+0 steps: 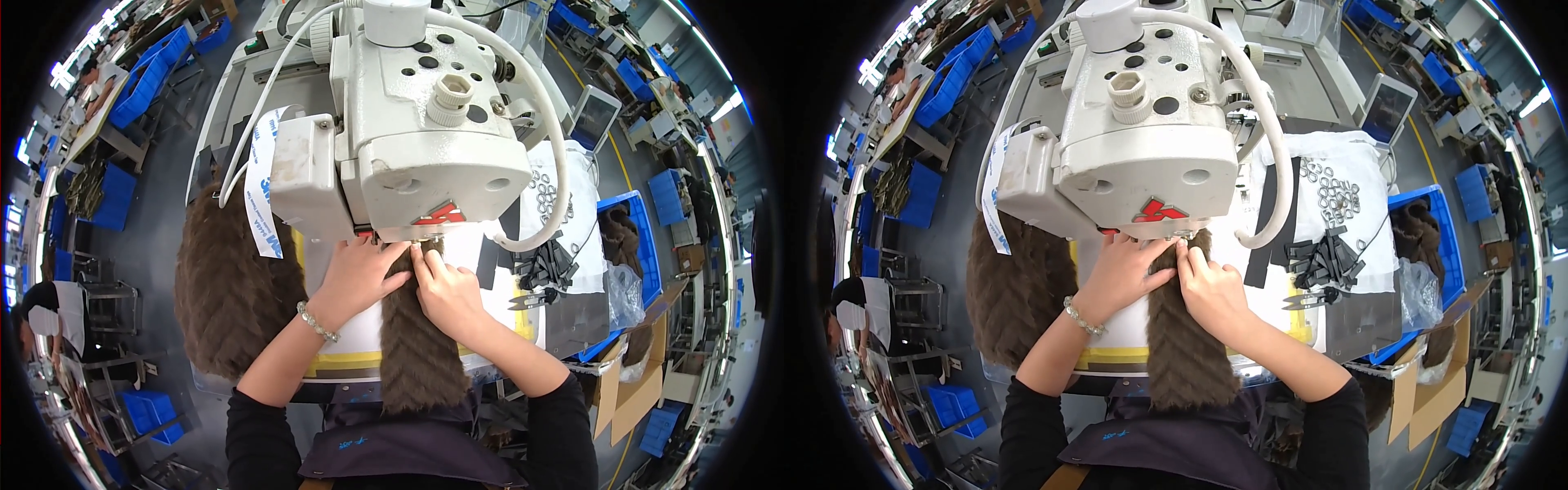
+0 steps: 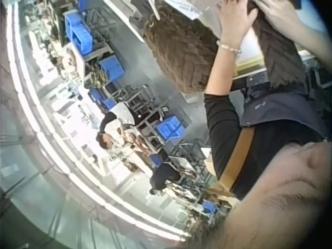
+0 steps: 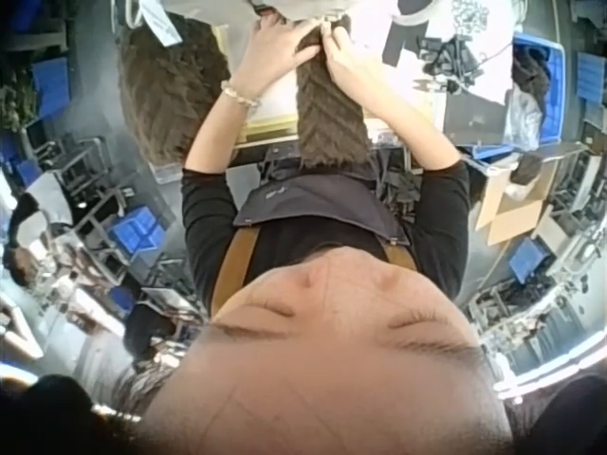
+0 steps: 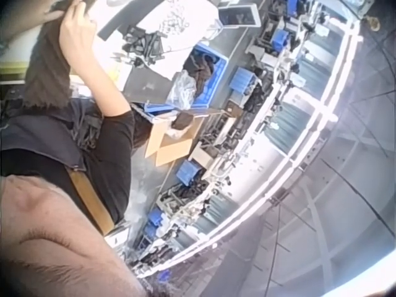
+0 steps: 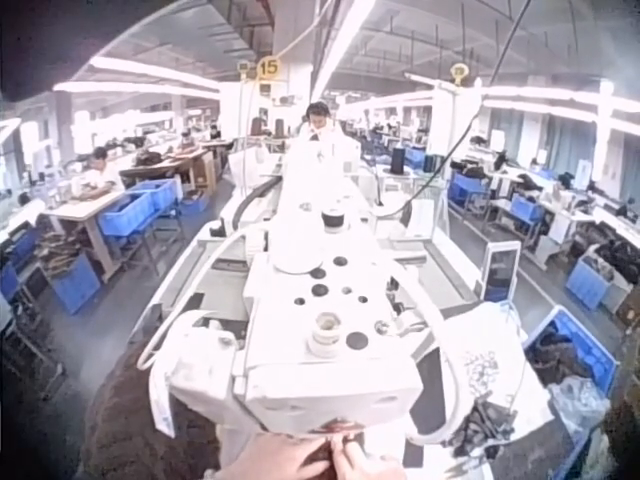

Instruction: Sewing black straps onto brown faux fur pieces using an industrial sewing machine.

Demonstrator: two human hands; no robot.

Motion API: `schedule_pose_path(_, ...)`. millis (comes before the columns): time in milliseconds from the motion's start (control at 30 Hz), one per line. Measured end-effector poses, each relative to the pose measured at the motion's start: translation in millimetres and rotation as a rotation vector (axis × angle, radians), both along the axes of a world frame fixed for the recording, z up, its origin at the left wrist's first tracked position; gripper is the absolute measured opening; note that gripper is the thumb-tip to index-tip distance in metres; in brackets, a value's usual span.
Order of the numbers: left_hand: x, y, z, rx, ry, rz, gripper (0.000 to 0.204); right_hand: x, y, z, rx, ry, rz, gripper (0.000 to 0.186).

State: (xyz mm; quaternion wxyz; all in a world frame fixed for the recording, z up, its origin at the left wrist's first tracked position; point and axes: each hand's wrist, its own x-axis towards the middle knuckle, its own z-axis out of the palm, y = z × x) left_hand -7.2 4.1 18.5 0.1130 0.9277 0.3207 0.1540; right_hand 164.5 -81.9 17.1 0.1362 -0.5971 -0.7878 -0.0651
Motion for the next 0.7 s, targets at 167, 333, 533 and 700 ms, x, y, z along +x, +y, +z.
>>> schedule_pose_path(167, 0.3, -1.2, 1.5, 0.029, -0.007, 0.009, 0.045, -0.2, 0.8, -0.2, -0.002, 0.018, 0.007, 0.051)
schedule_pose_path(333, 2.3, -2.2, 1.8, -0.02, 0.048, 0.029, 0.045, 0.3, 1.3, 2.3, 0.004, 0.034, 0.004, 0.051)
schedule_pose_path(533, 3.9, -3.8, 0.5, 0.162, 0.0, 0.006, 0.044, 3.2, 0.4, 0.7, -0.013, 0.022, -0.008, 0.05)
schedule_pose_path(700, 1.4, -2.1, -1.3, 0.094, 0.056, 0.016, 0.045, 3.6, 1.9, 2.2, -0.076, 0.044, -0.029, 0.06)
